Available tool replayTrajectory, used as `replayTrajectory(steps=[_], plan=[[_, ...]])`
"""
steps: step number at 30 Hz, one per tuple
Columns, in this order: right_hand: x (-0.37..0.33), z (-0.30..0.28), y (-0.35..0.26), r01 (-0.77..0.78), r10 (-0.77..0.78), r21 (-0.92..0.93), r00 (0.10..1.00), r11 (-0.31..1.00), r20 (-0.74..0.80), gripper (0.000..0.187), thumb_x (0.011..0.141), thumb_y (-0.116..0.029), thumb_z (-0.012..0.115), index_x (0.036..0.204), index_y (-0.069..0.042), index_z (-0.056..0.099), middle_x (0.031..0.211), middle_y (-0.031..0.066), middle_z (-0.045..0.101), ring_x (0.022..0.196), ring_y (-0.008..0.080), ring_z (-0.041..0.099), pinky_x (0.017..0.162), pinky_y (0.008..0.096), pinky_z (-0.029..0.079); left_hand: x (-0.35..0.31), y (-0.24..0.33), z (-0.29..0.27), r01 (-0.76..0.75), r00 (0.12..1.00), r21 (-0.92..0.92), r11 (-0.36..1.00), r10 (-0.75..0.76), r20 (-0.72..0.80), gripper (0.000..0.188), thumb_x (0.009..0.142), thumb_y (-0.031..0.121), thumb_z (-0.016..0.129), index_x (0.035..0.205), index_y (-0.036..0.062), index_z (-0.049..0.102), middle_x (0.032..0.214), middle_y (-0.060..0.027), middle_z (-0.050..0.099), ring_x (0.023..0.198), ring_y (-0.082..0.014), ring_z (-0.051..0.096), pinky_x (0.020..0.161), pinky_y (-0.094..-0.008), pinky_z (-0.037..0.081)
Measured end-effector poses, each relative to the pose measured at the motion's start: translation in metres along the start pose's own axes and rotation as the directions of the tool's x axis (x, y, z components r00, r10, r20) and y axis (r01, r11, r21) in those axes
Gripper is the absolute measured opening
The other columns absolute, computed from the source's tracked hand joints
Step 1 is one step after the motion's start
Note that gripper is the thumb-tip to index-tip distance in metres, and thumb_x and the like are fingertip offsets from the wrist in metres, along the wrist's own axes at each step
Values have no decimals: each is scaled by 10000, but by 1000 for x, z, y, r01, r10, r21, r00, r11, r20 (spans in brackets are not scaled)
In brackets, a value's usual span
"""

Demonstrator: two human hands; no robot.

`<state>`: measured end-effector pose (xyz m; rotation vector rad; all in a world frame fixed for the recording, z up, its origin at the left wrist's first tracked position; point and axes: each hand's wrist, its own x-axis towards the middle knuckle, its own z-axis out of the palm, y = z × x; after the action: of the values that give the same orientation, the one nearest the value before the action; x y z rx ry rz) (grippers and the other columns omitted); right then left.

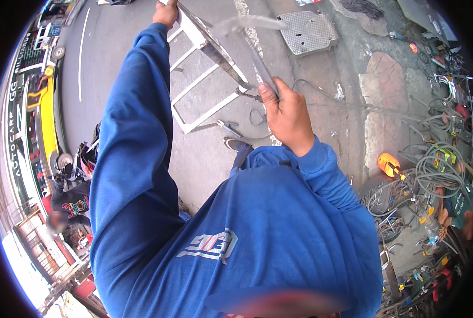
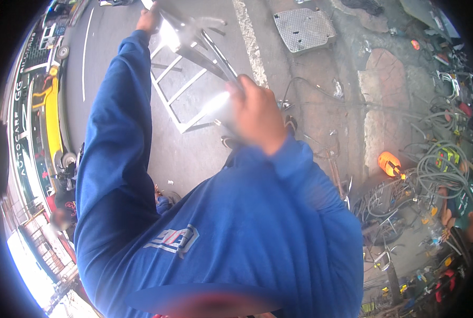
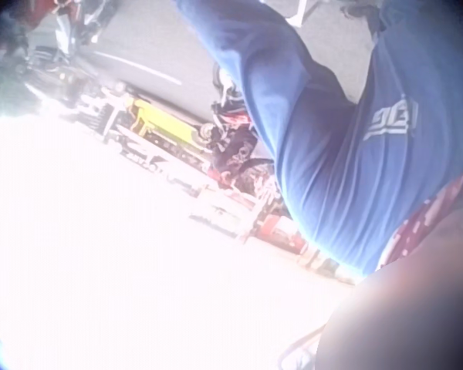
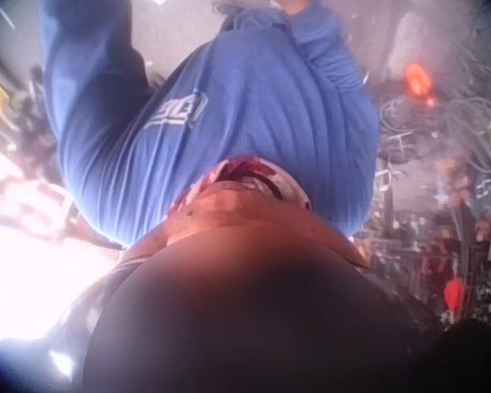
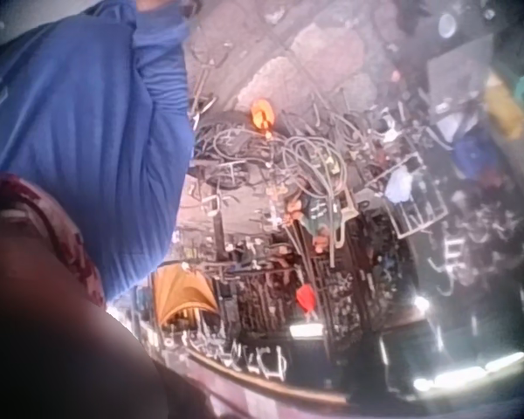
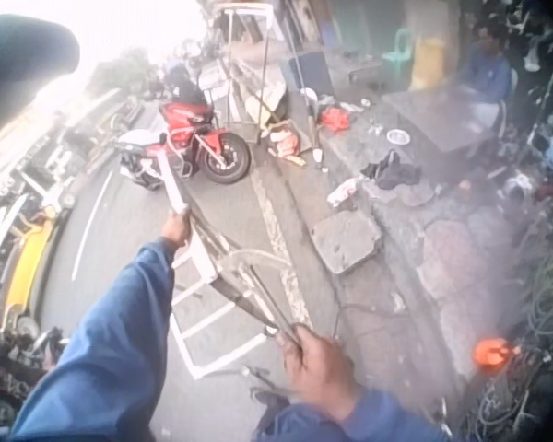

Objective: The person uses an angle grinder to smooth a metal frame, then switches to a welding torch to join metal pieces. They repeatedly position a curved metal bar against the frame and weld it in place, creating a ladder-like structure.

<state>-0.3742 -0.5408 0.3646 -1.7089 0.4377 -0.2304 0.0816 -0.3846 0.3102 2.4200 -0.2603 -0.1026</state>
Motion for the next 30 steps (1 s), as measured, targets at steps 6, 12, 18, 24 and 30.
replayTrajectory(steps=[6,12,18,24,30], plan=[[5,12,4,117,-116,32,993,993,-15,344,1053,-295,573,934,26,601,618,160,542,541,201,548,532,370,424,1,9,-7,129,992,20,992,-129,11,695,971,579,505,1301,-32,503,917,-173,674,740,-266,675,630,-372,541],[1,6,5,105,-90,126,989,986,-120,333,1046,-299,580,957,21,597,638,196,556,532,268,550,537,397,427,7,5,-10,152,988,0,988,-152,16,716,954,603,525,1257,-46,510,898,-130,680,711,-220,681,595,-337,530],[6,14,10,33,-33,-4,999,999,6,329,1055,-306,567,950,4,605,607,126,536,539,166,521,520,365,413,12,-1,-9,130,991,30,991,-130,-12,683,958,584,550,1240,-37,522,880,-127,671,709,-215,678,579,-346,525],[-4,6,11,-10,13,88,1000,996,-29,259,1006,-216,542,1019,24,637,734,225,662,691,388,684,628,473,504,17,-10,-11,89,995,-50,995,-86,49,672,956,570,566,1217,-49,531,873,-128,671,673,-200,660,568,-337,510],[3,10,13,-52,50,33,997,998,56,335,1060,-311,555,959,5,605,606,119,519,557,156,518,533,373,420,22,-7,-11,113,994,-58,992,-112,13,606,962,529,576,1136,-52,566,819,-103,660,633,-182,645,547,-334,492]])
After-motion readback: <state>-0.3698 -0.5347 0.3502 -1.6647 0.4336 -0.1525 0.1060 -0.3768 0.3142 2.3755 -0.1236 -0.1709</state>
